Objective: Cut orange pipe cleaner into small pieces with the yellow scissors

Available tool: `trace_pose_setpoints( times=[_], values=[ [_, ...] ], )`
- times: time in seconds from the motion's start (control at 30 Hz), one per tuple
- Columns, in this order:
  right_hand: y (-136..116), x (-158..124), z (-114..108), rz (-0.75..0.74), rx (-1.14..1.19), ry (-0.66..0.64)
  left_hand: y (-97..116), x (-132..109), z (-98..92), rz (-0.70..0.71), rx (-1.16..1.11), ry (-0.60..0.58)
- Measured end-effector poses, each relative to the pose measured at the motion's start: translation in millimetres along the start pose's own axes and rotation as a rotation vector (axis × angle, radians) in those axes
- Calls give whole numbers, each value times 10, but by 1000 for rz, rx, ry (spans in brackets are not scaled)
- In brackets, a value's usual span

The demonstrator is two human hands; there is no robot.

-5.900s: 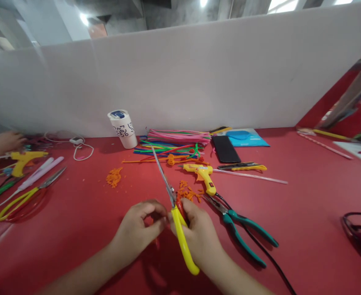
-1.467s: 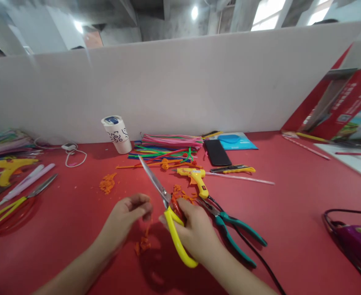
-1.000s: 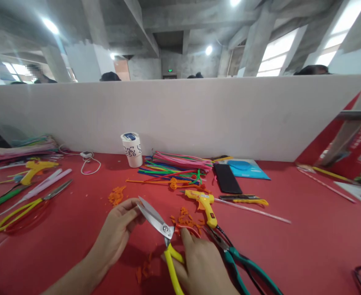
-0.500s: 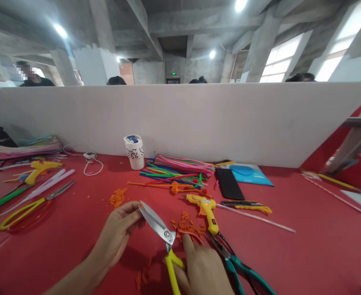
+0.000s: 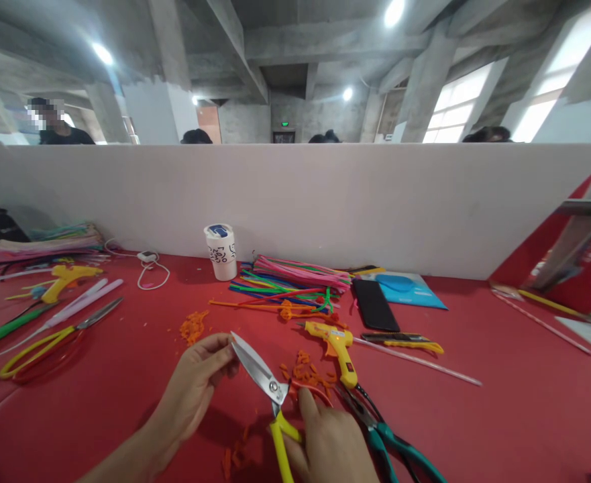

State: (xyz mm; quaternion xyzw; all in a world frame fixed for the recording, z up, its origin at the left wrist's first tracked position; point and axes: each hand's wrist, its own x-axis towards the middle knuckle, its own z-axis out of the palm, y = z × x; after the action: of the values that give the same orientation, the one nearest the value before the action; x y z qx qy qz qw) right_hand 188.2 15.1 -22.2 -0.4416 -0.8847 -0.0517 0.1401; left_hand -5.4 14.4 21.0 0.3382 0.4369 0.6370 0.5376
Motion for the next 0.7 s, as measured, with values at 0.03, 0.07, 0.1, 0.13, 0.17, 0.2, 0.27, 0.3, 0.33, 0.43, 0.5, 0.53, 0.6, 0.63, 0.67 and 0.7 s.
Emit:
trace_pose_setpoints(
  times=[0.03, 0.07, 0.1, 0.13, 0.17, 0.2, 0.27, 0.3, 0.33, 0.43, 0.5, 0.53, 0.6, 0.63, 0.67, 0.7],
  values=[
    [-1, 0, 1, 3, -2, 5, -1, 2, 1, 0, -6, 2],
    [-2, 1, 3, 7, -3, 9, -2, 3, 3, 1, -10, 3],
    [-4, 3, 5, 9, -4, 12, -1, 6, 4, 2, -12, 1],
    [-5, 6, 8, 11, -4, 13, 0, 8, 5, 4, -12, -1],
    [-5, 9, 12, 11, -4, 13, 1, 9, 6, 7, -11, -3],
    [-5, 12, 15, 12, -4, 11, 2, 10, 7, 8, -10, -4],
    [-3, 15, 21, 24, -3, -2, 2, 10, 4, 11, -8, -4],
    [-2, 15, 23, 34, 2, -13, -1, 10, 2, 12, -8, -5],
    [-1, 14, 25, 44, 9, -27, -4, 10, -3, 14, -7, -5],
    [-9, 14, 22, 85, 53, -85, -19, 24, -22, 13, -22, -15],
    [-24, 23, 5, 140, 110, -127, -29, 45, -40, -6, -44, -34],
    [-34, 32, -11, 179, 156, -146, -34, 59, -50, -22, -60, -46],
    [-56, 56, -59, 250, 288, -180, -43, 84, -65, -66, -103, -88],
    [-68, 70, -88, 276, 361, -193, -47, 94, -70, -97, -134, -115],
    [-81, 83, -117, 295, 428, -201, -53, 101, -72, -130, -167, -140],
    [-96, 96, -142, 310, 488, -199, -59, 104, -72, -165, -197, -163]
  ],
)
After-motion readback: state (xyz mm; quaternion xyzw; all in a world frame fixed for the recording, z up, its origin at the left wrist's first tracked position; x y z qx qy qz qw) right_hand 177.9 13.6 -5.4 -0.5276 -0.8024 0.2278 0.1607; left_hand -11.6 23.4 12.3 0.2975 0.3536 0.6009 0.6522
